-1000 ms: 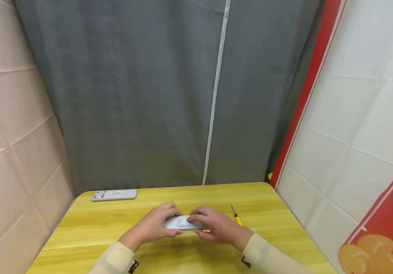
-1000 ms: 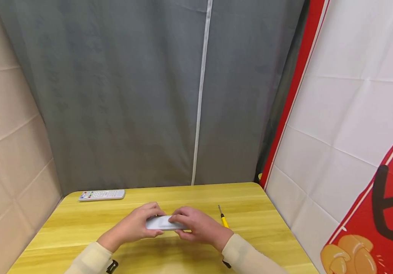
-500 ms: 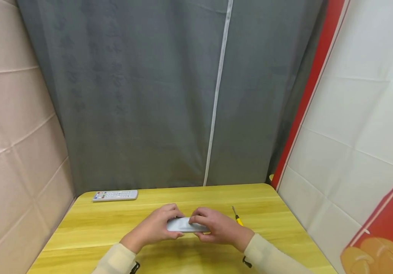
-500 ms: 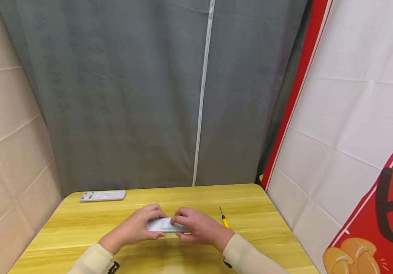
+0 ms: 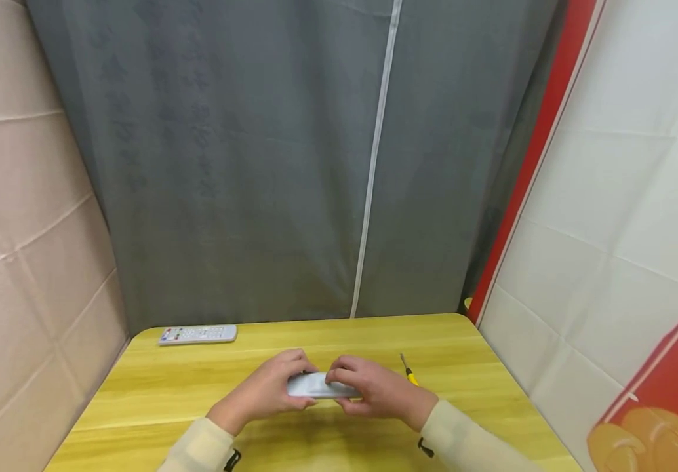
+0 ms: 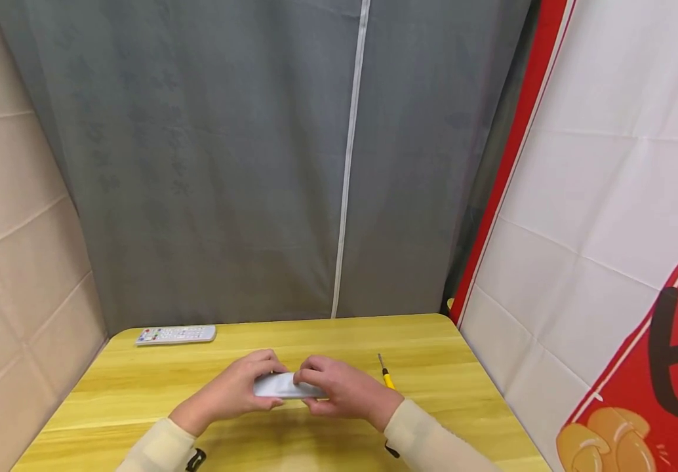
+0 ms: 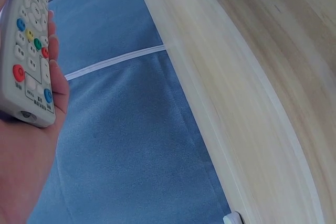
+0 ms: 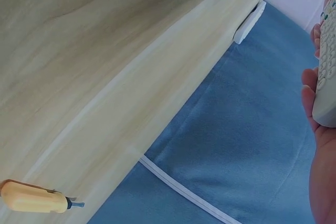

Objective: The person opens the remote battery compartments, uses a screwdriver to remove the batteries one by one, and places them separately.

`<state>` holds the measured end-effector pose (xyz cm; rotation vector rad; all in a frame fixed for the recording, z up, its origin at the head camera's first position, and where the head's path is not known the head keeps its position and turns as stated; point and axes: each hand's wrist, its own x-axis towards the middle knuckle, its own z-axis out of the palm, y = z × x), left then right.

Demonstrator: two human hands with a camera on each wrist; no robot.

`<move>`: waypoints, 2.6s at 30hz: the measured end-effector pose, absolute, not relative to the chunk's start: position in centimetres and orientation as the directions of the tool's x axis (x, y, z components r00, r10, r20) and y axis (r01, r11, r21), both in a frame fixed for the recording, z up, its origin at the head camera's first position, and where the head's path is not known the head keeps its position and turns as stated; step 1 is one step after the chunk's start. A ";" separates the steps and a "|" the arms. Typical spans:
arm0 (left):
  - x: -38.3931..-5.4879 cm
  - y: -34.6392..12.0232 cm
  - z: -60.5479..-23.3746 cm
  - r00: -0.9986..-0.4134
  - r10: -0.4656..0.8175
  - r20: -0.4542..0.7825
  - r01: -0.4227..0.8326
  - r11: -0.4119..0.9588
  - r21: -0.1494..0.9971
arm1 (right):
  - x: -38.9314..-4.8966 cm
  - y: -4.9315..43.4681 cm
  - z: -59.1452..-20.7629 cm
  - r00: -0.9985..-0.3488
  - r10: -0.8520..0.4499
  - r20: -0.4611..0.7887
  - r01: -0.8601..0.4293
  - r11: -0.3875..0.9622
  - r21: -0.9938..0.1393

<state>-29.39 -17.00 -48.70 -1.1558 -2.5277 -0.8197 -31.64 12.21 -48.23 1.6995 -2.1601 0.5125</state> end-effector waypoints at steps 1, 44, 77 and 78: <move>-29.4 -17.0 -48.6 -0.656 0.616 0.436 0.755 0.528 0.389 | -31.7 12.2 -48.1 -0.224 -0.851 0.475 -0.973 0.219 -0.067; -29.2 -16.8 -48.9 -0.645 0.602 0.472 0.762 0.552 0.338 | -31.6 11.8 -47.7 -0.244 -0.827 0.506 -0.964 0.264 -0.034; -29.3 -16.4 -49.5 -0.609 0.617 0.498 0.789 0.537 0.299 | -32.1 12.0 -47.8 -0.325 -0.816 0.478 -0.941 0.331 -0.074; -29.3 -16.4 -49.5 -0.609 0.618 0.498 0.789 0.536 0.300 | -32.0 12.0 -47.8 -0.330 -0.815 0.476 -0.939 0.335 -0.078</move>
